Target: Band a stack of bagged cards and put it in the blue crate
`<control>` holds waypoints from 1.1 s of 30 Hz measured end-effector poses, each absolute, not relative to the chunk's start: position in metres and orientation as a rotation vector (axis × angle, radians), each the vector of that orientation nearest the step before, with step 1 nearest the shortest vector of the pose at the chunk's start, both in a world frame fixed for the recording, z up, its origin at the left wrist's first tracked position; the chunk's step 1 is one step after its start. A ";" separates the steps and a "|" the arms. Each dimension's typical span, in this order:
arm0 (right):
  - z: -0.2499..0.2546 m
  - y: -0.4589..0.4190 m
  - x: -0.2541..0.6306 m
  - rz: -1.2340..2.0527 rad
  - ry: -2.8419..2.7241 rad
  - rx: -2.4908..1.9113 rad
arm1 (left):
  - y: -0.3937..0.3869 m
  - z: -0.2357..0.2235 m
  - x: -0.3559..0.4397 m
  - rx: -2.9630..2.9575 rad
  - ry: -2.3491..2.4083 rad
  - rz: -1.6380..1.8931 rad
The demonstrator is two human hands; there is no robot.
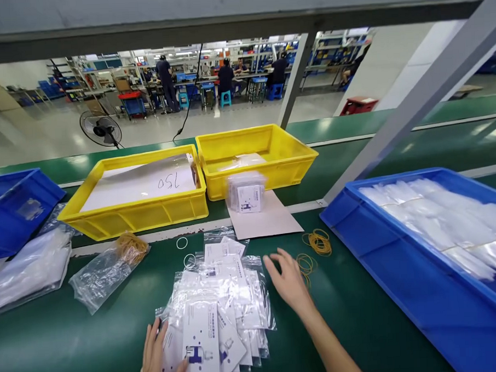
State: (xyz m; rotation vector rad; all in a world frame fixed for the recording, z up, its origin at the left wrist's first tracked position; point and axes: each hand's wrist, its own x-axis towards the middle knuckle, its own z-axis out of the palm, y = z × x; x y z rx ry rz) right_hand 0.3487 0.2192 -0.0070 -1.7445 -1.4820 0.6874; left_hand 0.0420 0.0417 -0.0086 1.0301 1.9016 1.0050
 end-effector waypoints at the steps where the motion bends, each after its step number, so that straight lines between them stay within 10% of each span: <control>1: -0.010 0.201 0.343 0.692 -1.494 -1.788 | 0.046 -0.006 0.047 1.033 1.901 0.991; 33: 0.007 0.115 0.254 1.327 -1.323 -1.700 | 0.117 0.028 0.069 1.348 1.496 0.657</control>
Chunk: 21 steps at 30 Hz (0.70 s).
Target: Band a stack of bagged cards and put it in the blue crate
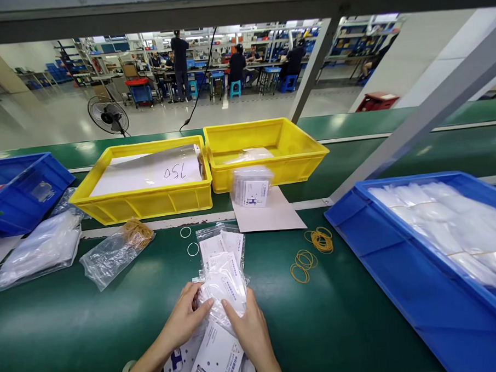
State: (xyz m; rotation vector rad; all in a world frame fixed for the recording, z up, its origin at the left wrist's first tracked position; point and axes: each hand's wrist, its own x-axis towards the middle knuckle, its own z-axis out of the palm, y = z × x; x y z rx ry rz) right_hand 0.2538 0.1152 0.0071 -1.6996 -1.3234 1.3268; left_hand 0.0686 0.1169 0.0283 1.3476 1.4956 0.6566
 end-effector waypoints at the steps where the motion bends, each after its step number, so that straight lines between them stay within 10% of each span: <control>1: 0.005 0.115 0.255 1.334 -1.297 -1.668 | 0.120 0.030 0.069 1.391 1.524 0.659; 21: -0.018 0.032 0.268 1.430 -0.574 -1.509 | 0.081 0.032 0.033 1.175 1.107 0.688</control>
